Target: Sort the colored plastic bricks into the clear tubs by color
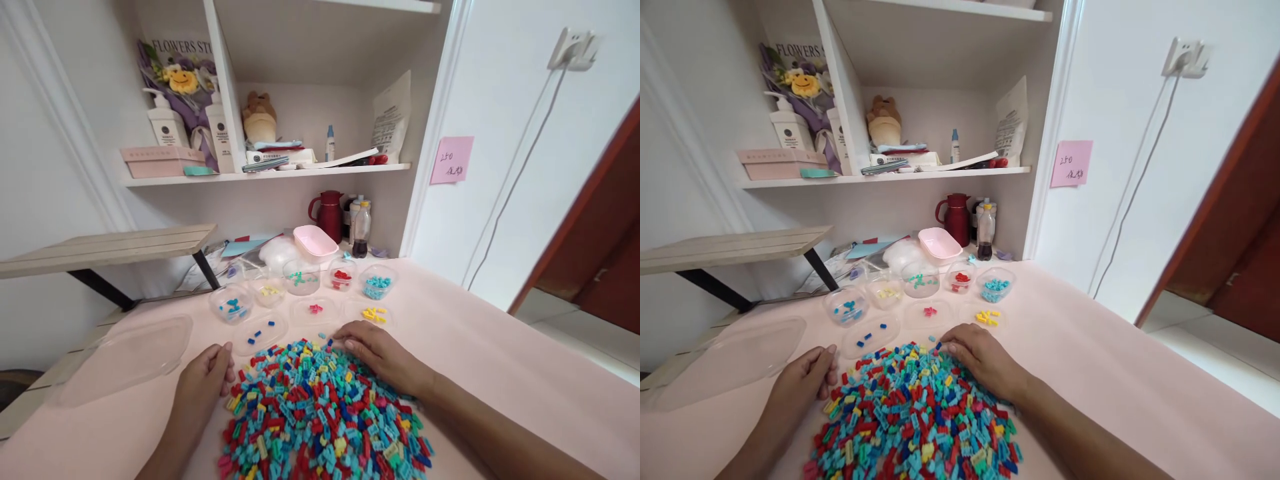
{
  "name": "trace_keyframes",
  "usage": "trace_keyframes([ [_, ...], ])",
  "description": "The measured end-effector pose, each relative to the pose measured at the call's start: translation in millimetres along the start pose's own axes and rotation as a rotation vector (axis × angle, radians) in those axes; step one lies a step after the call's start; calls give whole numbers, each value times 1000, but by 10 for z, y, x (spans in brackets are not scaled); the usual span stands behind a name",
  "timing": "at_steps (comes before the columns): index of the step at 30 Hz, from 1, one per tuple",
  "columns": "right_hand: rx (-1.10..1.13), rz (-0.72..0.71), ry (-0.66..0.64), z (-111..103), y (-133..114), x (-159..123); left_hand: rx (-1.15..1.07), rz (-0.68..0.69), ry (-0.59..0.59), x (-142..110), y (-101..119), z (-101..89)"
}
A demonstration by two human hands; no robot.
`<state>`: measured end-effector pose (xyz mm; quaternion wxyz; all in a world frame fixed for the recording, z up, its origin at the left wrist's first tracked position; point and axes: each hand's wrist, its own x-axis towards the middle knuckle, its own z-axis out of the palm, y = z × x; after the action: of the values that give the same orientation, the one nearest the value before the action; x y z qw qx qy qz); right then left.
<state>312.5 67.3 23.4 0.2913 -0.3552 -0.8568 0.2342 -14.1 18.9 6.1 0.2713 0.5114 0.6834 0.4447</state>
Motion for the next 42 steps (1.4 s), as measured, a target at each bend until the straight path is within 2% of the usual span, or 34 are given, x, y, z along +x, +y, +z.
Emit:
trace_keyframes([
  [3, -21, -47, -38, 32, -12, 20, -7, 0, -6, 10, -26, 3],
  [5, -13, -19, -47, 49, 0, 28, -17, -5, -9, 16, -41, 5],
  [10, -26, 3, 26, 83, 50, 30, -10, -7, -9, 6, -44, 8],
  [18, -140, -42, -111, 83, 5, 27, -2, -3, -5, 0, -42, 13],
  [28, -89, -34, -120, 71, -1, 33, -32, -1, 1, 3, -50, 15],
  [35, 36, 110, -95, 10, 83, -49, -101, 1, 39, -27, -64, 38],
  [39, 51, 159, -89, 5, -44, 154, -128, 12, 66, -21, -118, 48],
  [42, 37, 90, -108, 154, -202, 453, -138, 18, 82, -23, -134, 44],
])
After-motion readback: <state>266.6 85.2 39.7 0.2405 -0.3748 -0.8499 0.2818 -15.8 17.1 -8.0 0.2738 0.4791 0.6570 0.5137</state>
